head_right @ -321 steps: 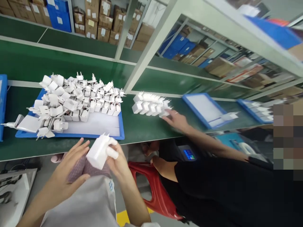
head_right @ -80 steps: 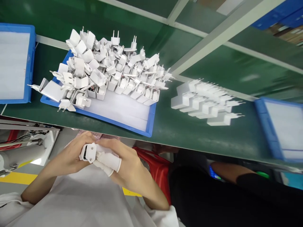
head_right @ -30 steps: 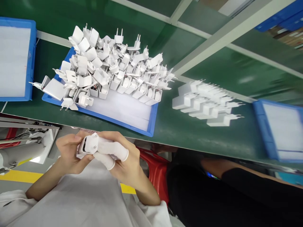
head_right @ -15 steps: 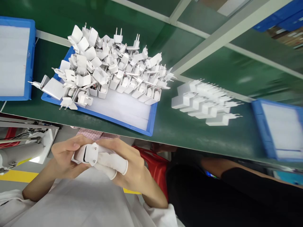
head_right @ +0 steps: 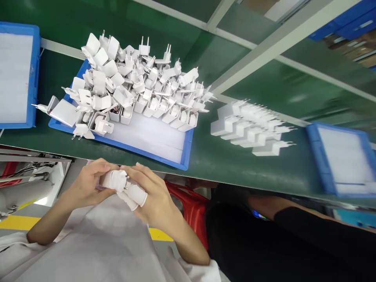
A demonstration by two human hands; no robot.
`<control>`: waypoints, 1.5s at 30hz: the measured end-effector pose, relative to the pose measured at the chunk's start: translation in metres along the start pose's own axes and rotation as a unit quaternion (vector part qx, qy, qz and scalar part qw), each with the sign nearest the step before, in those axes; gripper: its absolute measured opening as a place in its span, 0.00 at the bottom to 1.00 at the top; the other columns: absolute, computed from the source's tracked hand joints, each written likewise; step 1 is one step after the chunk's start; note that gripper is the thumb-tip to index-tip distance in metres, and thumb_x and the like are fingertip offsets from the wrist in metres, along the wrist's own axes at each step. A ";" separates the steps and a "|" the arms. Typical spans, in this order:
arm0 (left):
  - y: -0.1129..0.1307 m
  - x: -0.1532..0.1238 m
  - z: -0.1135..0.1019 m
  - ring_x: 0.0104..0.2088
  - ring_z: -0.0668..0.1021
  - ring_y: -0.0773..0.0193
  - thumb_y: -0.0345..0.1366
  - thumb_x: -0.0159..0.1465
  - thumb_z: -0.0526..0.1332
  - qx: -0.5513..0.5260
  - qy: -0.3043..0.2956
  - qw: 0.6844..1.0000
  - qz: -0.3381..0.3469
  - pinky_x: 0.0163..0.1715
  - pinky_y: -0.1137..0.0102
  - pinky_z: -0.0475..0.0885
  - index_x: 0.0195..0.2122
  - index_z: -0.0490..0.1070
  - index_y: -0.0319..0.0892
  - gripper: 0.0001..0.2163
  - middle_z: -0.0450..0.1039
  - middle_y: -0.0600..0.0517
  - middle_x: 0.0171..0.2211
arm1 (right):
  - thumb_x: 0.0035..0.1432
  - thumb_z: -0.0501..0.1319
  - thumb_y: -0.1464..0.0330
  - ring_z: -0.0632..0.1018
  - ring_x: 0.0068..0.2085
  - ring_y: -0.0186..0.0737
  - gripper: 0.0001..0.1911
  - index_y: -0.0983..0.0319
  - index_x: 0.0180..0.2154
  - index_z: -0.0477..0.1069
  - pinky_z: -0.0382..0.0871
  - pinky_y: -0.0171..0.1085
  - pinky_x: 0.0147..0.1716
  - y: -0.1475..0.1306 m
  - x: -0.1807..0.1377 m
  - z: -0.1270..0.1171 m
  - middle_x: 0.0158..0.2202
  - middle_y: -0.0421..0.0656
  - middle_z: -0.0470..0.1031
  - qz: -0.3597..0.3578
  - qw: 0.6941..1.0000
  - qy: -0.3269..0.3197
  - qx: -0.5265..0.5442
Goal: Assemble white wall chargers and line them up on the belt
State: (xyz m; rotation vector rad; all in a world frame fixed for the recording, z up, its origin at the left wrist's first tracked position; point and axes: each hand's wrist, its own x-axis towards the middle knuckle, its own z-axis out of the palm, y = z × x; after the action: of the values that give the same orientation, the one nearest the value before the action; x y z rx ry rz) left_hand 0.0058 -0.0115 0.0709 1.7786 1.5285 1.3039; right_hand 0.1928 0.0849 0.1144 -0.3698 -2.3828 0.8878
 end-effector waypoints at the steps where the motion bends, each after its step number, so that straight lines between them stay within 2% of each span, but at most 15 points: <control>1: -0.004 0.002 -0.001 0.38 0.76 0.59 0.34 0.65 0.65 0.011 0.006 1.000 -0.001 0.39 0.66 0.71 0.49 0.64 0.46 0.14 0.77 0.49 0.42 | 0.63 0.63 0.76 0.78 0.52 0.47 0.19 0.55 0.53 0.70 0.75 0.49 0.54 0.003 0.000 0.003 0.51 0.48 0.79 0.006 1.000 -0.002 -0.009; 5: -0.024 0.008 -0.005 0.46 0.74 0.57 0.28 0.62 0.63 0.001 -0.023 0.998 -0.061 0.44 0.65 0.70 0.48 0.68 0.45 0.14 0.73 0.49 0.43 | 0.64 0.64 0.73 0.77 0.50 0.45 0.24 0.54 0.59 0.66 0.78 0.44 0.47 0.024 0.005 0.026 0.51 0.47 0.77 0.060 0.998 -0.012 0.019; 10: -0.041 0.004 -0.020 0.38 0.74 0.61 0.28 0.60 0.62 -0.054 -0.048 0.975 -0.208 0.38 0.69 0.70 0.45 0.68 0.44 0.12 0.74 0.51 0.39 | 0.66 0.61 0.73 0.75 0.43 0.44 0.19 0.54 0.56 0.68 0.77 0.44 0.42 0.048 0.018 0.065 0.48 0.46 0.79 0.011 1.000 0.016 0.020; 13: -0.043 0.002 -0.037 0.29 0.74 0.66 0.35 0.63 0.63 -0.154 -0.080 0.950 -0.261 0.30 0.72 0.71 0.49 0.68 0.43 0.14 0.74 0.53 0.35 | 0.67 0.60 0.73 0.74 0.41 0.44 0.19 0.54 0.57 0.68 0.76 0.44 0.40 0.051 0.025 0.076 0.49 0.46 0.80 -0.012 1.000 0.018 0.009; 15: -0.044 0.004 -0.044 0.28 0.76 0.66 0.43 0.63 0.65 -0.275 -0.090 0.904 -0.316 0.28 0.72 0.73 0.49 0.70 0.41 0.17 0.75 0.52 0.34 | 0.67 0.60 0.72 0.75 0.42 0.45 0.18 0.53 0.56 0.69 0.76 0.45 0.41 0.051 0.026 0.079 0.48 0.46 0.80 -0.011 1.000 0.021 0.009; 17: -0.047 0.007 -0.045 0.27 0.79 0.66 0.49 0.63 0.64 -0.341 -0.075 0.868 -0.354 0.28 0.72 0.76 0.46 0.72 0.39 0.19 0.76 0.51 0.33 | 0.66 0.62 0.71 0.75 0.43 0.46 0.16 0.53 0.54 0.72 0.75 0.46 0.43 0.051 0.023 0.079 0.47 0.46 0.80 0.011 0.999 0.026 0.019; 21: -0.055 0.011 -0.035 0.24 0.80 0.65 0.53 0.60 0.67 -0.345 -0.039 0.858 -0.379 0.26 0.72 0.78 0.42 0.75 0.37 0.22 0.77 0.51 0.29 | 0.65 0.63 0.70 0.77 0.47 0.45 0.11 0.54 0.48 0.77 0.74 0.46 0.47 0.049 0.014 0.081 0.48 0.46 0.79 0.096 0.987 0.050 0.121; 23: -0.056 0.011 -0.031 0.24 0.81 0.65 0.53 0.59 0.68 -0.348 -0.025 0.854 -0.385 0.26 0.71 0.80 0.42 0.76 0.36 0.23 0.78 0.51 0.29 | 0.64 0.64 0.67 0.79 0.45 0.42 0.07 0.56 0.43 0.78 0.76 0.41 0.44 0.047 0.010 0.084 0.48 0.46 0.78 0.210 0.943 0.074 0.249; 26: -0.052 0.009 -0.030 0.25 0.81 0.64 0.52 0.59 0.69 -0.350 -0.007 0.852 -0.389 0.27 0.70 0.81 0.42 0.78 0.37 0.22 0.80 0.49 0.32 | 0.62 0.65 0.60 0.77 0.28 0.32 0.12 0.58 0.45 0.75 0.74 0.33 0.26 0.044 0.008 0.089 0.48 0.45 0.77 0.368 0.829 0.099 0.409; 28: -0.049 0.009 -0.030 0.25 0.81 0.65 0.52 0.59 0.70 -0.350 0.000 0.852 -0.391 0.28 0.70 0.82 0.42 0.78 0.37 0.21 0.81 0.48 0.34 | 0.61 0.65 0.57 0.73 0.21 0.28 0.16 0.58 0.47 0.73 0.71 0.31 0.19 0.043 0.010 0.090 0.45 0.45 0.79 0.401 0.796 0.087 0.444; 31: -0.047 0.010 -0.033 0.25 0.81 0.67 0.51 0.59 0.70 -0.353 -0.003 0.848 -0.394 0.30 0.69 0.82 0.44 0.78 0.37 0.22 0.81 0.47 0.39 | 0.55 0.69 0.53 0.78 0.22 0.33 0.22 0.61 0.45 0.73 0.76 0.34 0.22 0.044 0.015 0.089 0.37 0.45 0.80 0.436 0.751 0.063 0.493; 34: -0.049 0.011 -0.038 0.27 0.82 0.66 0.50 0.60 0.70 -0.361 -0.023 0.842 -0.401 0.33 0.69 0.83 0.46 0.79 0.38 0.21 0.82 0.46 0.42 | 0.50 0.73 0.54 0.81 0.24 0.37 0.23 0.61 0.42 0.74 0.79 0.35 0.24 0.042 0.023 0.085 0.35 0.44 0.80 0.454 0.722 0.062 0.519; 38: -0.052 0.013 -0.044 0.31 0.83 0.63 0.47 0.59 0.71 -0.373 -0.059 0.827 -0.416 0.36 0.67 0.83 0.48 0.79 0.39 0.21 0.82 0.45 0.43 | 0.49 0.75 0.58 0.81 0.24 0.37 0.20 0.60 0.39 0.73 0.79 0.34 0.24 0.036 0.029 0.083 0.36 0.41 0.80 0.469 0.716 0.087 0.511; 40: -0.051 0.014 -0.044 0.31 0.83 0.62 0.47 0.59 0.71 -0.371 -0.068 0.825 -0.421 0.37 0.66 0.83 0.49 0.79 0.39 0.21 0.82 0.45 0.43 | 0.50 0.74 0.56 0.80 0.21 0.36 0.20 0.60 0.39 0.71 0.78 0.33 0.22 0.033 0.029 0.085 0.34 0.40 0.80 0.468 0.727 0.100 0.492; 45: -0.042 0.013 -0.040 0.32 0.82 0.63 0.51 0.62 0.68 -0.344 -0.042 0.849 -0.399 0.35 0.67 0.82 0.48 0.78 0.38 0.21 0.80 0.43 0.46 | 0.56 0.68 0.51 0.77 0.18 0.35 0.21 0.57 0.40 0.67 0.78 0.37 0.20 0.031 0.022 0.093 0.33 0.39 0.78 0.461 0.762 0.107 0.441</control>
State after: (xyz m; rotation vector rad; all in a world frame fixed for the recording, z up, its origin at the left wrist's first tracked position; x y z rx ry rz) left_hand -0.0508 0.0035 0.0595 0.6151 1.2756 1.0875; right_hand 0.1215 0.0697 0.0455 -1.1807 -1.2131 2.1050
